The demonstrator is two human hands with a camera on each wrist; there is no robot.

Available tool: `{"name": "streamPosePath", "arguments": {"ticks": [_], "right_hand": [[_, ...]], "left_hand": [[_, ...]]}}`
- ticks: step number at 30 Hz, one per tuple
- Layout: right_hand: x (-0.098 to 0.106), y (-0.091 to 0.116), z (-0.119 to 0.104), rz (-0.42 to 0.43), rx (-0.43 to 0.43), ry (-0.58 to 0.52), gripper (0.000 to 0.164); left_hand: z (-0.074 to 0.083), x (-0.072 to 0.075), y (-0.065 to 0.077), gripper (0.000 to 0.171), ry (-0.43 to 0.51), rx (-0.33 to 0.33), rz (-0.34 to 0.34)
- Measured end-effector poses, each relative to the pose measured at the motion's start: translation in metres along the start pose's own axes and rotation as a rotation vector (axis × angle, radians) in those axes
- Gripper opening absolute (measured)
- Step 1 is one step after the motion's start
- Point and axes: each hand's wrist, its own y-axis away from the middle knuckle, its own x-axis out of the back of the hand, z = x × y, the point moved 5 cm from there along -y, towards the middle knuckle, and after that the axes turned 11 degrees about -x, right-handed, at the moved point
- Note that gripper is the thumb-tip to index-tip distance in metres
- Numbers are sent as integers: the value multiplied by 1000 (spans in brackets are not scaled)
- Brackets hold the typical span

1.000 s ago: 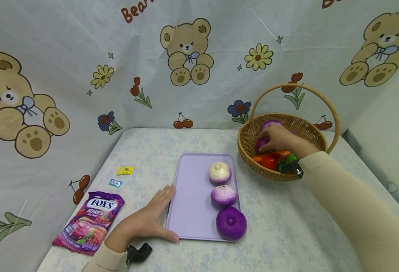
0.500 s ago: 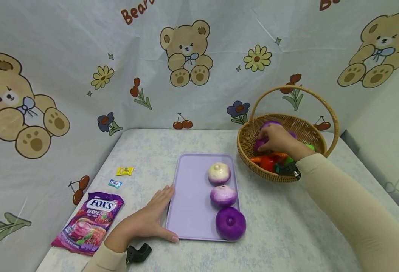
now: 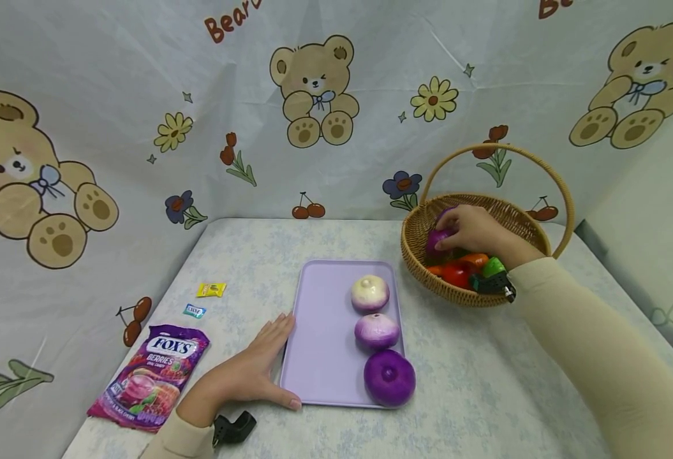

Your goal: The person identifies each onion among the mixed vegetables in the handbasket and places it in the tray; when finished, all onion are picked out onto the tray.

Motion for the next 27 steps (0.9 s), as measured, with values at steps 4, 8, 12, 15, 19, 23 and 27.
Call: {"name": "streamPosePath", "arguments": {"ticks": [4,8,12,15,19,23,27], "right_hand": [[7,3,-1,11,-25,-46,37],[13,7,-6,6,-26,-92,41],[18,13,-14,-17,-46,-168,43],[24,20,-25,-15,-57,-230,44],[28,27,-43,4,-38,-279,43],[27,34,-62,36,12,-294,40],[23,41,-82,49,77,-298,37]], "left_hand": [[-1,0,0,149,-2,2,0],[-1,0,0,149,-4,1,1],[-2,0,0,149,-10,1,-3],[-3,0,-1,149,-12,0,-4],[-3,-1,-1,150,-8,3,-3],[-3,-1,0,150,-8,7,-4],[-3,-1,0,150,-9,2,-3]]}}
